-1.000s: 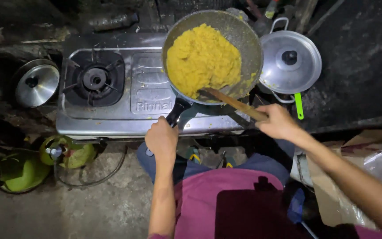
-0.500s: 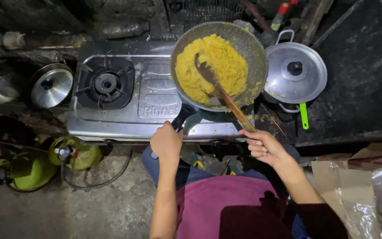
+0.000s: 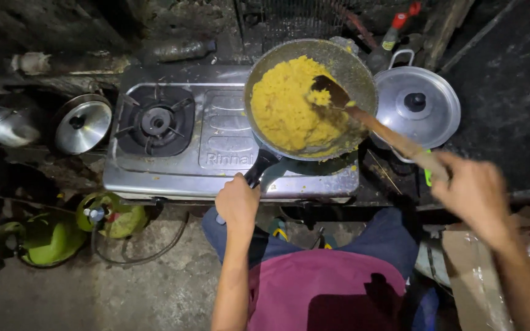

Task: Vigorously stirring a thick yellow mixture in a pan on a gas stove using a wooden spatula.

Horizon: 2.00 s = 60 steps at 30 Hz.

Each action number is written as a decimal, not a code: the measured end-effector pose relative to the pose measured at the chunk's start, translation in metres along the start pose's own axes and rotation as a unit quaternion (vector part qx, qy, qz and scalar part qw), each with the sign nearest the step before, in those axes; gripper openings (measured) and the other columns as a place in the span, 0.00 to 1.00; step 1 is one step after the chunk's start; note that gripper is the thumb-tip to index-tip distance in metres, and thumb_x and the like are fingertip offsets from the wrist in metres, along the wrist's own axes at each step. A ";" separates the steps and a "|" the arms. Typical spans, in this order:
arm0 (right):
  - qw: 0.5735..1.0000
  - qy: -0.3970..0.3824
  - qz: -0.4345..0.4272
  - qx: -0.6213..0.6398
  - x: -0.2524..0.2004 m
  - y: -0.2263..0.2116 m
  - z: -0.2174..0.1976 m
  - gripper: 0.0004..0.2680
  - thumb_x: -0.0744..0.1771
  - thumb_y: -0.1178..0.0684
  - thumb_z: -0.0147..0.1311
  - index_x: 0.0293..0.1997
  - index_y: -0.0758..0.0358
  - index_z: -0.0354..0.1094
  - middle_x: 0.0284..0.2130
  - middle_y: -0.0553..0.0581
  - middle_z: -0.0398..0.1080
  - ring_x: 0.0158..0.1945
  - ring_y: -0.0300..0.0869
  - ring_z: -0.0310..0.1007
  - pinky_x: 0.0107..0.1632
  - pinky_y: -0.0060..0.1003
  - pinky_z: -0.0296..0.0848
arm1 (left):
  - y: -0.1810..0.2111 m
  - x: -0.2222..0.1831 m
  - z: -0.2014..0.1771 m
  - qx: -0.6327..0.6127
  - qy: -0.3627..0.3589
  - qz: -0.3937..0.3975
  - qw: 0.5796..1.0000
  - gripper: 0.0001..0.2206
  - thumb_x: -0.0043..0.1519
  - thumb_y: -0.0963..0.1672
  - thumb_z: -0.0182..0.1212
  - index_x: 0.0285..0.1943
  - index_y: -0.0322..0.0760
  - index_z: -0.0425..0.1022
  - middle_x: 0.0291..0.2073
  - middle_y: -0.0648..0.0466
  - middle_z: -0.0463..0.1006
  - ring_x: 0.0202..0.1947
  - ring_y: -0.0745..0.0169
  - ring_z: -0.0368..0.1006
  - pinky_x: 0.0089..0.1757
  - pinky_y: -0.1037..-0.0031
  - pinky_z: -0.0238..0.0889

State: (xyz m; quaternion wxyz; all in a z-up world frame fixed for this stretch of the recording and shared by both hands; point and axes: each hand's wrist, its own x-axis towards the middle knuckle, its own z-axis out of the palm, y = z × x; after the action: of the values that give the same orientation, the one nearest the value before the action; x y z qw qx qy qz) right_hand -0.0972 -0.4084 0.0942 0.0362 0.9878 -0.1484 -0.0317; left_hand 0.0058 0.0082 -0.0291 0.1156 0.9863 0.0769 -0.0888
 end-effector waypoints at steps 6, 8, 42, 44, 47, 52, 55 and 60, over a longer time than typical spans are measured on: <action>0.897 0.183 -0.147 -0.376 0.064 -0.013 -0.061 0.05 0.72 0.47 0.50 0.52 0.42 0.70 0.23 0.37 0.70 0.23 0.34 0.76 0.20 0.30 0.65 | 0.002 0.000 -0.006 -0.002 -0.015 -0.001 1.000 0.19 0.59 0.55 0.69 0.41 0.38 0.75 0.32 0.47 0.82 0.33 0.39 0.80 0.32 0.57 0.71; 0.863 0.211 -0.176 -0.423 0.087 -0.018 -0.056 0.06 0.71 0.47 0.50 0.53 0.43 0.71 0.24 0.38 0.71 0.24 0.32 0.74 0.21 0.29 0.62 | 0.000 -0.001 -0.003 0.001 -0.006 0.003 1.000 0.19 0.58 0.55 0.69 0.40 0.38 0.74 0.31 0.47 0.82 0.32 0.39 0.80 0.31 0.56 0.70; 0.742 -0.217 0.116 0.624 0.007 -0.111 0.078 0.16 0.62 0.64 0.57 0.56 0.72 0.72 0.20 0.53 0.63 0.16 0.37 0.57 0.13 0.26 0.55 | 0.010 -0.009 -0.028 -0.034 0.022 0.001 0.999 0.13 0.53 0.48 0.70 0.36 0.34 0.79 0.26 0.43 0.81 0.33 0.36 0.82 0.36 0.52 0.76; 0.682 -0.239 0.146 0.675 -0.002 -0.121 0.066 0.14 0.62 0.66 0.55 0.53 0.76 0.70 0.18 0.47 0.53 0.14 0.32 0.50 0.13 0.24 0.50 | 0.013 -0.011 -0.036 -0.040 0.014 -0.008 0.999 0.13 0.54 0.48 0.70 0.38 0.33 0.79 0.27 0.42 0.82 0.34 0.35 0.82 0.37 0.51 0.76; 0.557 -0.285 0.187 0.757 -0.013 -0.129 0.066 0.08 0.64 0.67 0.53 0.46 0.75 0.66 0.16 0.41 0.41 0.12 0.27 0.42 0.12 0.21 0.43 | 0.015 -0.011 -0.037 -0.042 0.001 -0.014 0.999 0.13 0.54 0.47 0.69 0.40 0.33 0.80 0.28 0.42 0.82 0.35 0.34 0.82 0.38 0.51 0.76; 0.363 -0.345 0.215 0.838 -0.028 -0.144 0.052 0.05 0.66 0.63 0.53 0.36 0.59 0.62 0.16 0.35 0.42 0.10 0.24 0.42 0.12 0.17 0.41 | 0.019 -0.008 -0.036 -0.035 -0.009 -0.017 0.999 0.14 0.55 0.48 0.71 0.40 0.33 0.81 0.30 0.40 0.82 0.37 0.35 0.82 0.40 0.50 0.76; 0.302 -0.351 0.230 0.856 -0.039 -0.149 0.070 0.12 0.66 0.60 0.54 0.25 0.51 0.54 0.14 0.35 0.43 0.09 0.25 0.43 0.13 0.18 0.39 | 0.015 -0.010 -0.034 -0.033 -0.021 -0.025 0.999 0.17 0.54 0.50 0.70 0.42 0.33 0.80 0.31 0.40 0.82 0.38 0.32 0.82 0.40 0.48 0.75; 0.447 -0.229 0.191 0.843 -0.039 -0.127 0.097 0.14 0.64 0.67 0.51 0.55 0.66 0.69 0.15 0.39 0.40 0.11 0.28 0.42 0.11 0.21 0.44 | 0.016 -0.010 -0.037 -0.047 -0.008 -0.018 0.999 0.16 0.54 0.49 0.72 0.43 0.32 0.81 0.30 0.39 0.83 0.37 0.33 0.82 0.40 0.49 0.76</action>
State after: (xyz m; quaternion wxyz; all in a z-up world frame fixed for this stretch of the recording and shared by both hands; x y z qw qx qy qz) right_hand -0.1047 -0.2822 -0.0102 -0.8449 0.4364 -0.2896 -0.1087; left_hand 0.0043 0.0008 0.0122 0.1613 0.9775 0.0973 -0.0948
